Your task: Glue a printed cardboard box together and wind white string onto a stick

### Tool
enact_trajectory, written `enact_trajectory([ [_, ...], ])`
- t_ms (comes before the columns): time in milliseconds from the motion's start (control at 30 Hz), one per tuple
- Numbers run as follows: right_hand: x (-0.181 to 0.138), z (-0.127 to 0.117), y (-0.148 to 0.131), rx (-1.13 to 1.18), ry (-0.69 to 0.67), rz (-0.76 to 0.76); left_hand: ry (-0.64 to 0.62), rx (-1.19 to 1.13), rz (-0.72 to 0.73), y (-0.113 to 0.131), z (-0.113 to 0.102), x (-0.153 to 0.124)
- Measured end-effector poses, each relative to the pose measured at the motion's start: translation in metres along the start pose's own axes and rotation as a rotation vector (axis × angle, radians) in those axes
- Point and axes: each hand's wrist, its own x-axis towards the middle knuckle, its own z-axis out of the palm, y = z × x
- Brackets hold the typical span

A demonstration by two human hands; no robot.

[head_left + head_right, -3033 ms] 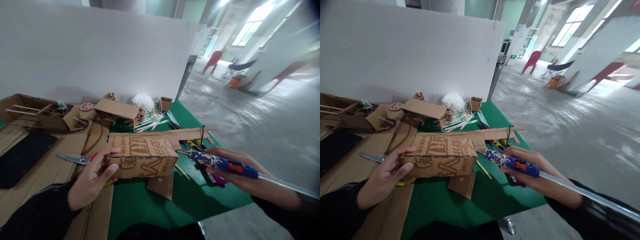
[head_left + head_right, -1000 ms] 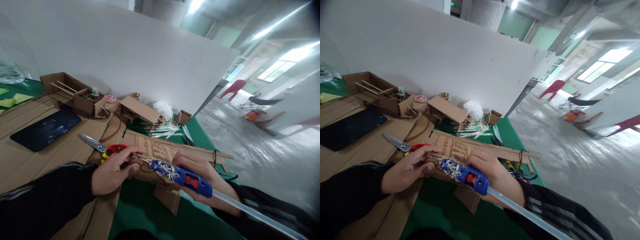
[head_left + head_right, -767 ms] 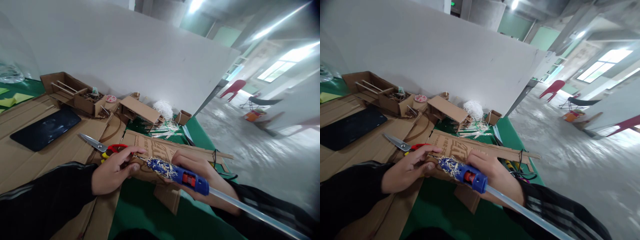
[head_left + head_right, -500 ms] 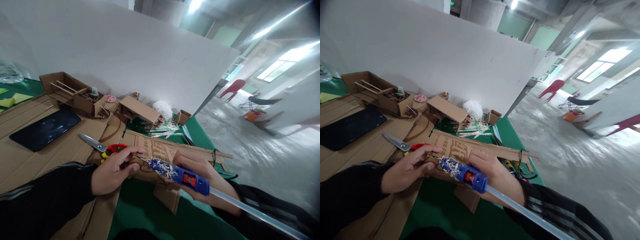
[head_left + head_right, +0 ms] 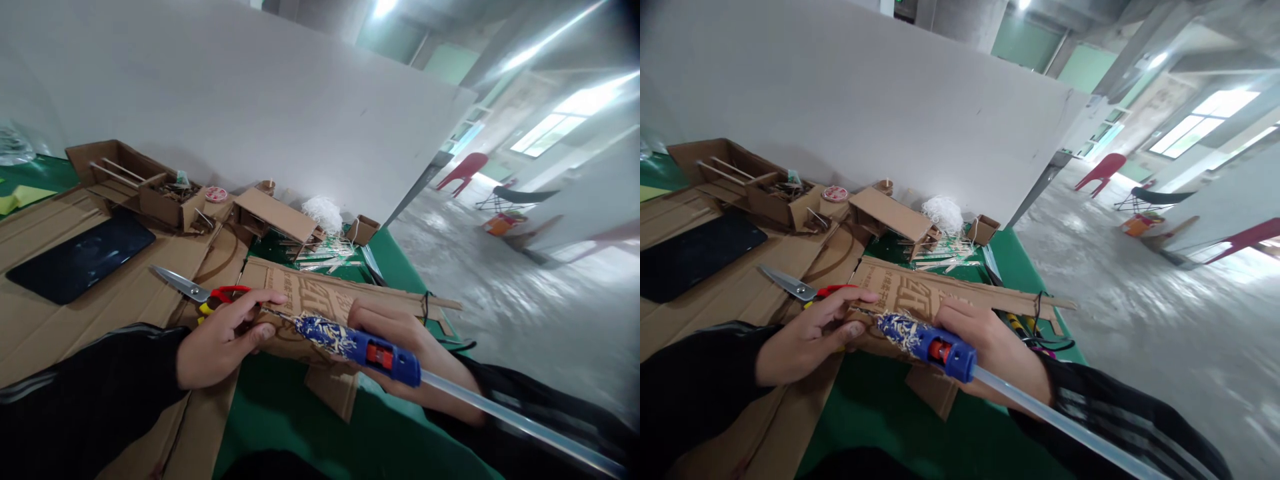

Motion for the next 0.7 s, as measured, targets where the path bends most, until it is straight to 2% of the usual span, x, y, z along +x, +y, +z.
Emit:
enact_trajectory([
  [467, -0.011, -0.004, 0.006, -0.002, -0.074, 0.107, 0.044, 0.059, 0.013, 0.002, -0.001, -0.001],
  [700, -0.017, -0.002, 0.010, -0.033, -0.052, 0.098, 0.003, 0.055, 0.014, 0.000, -0.001, 0.001],
])
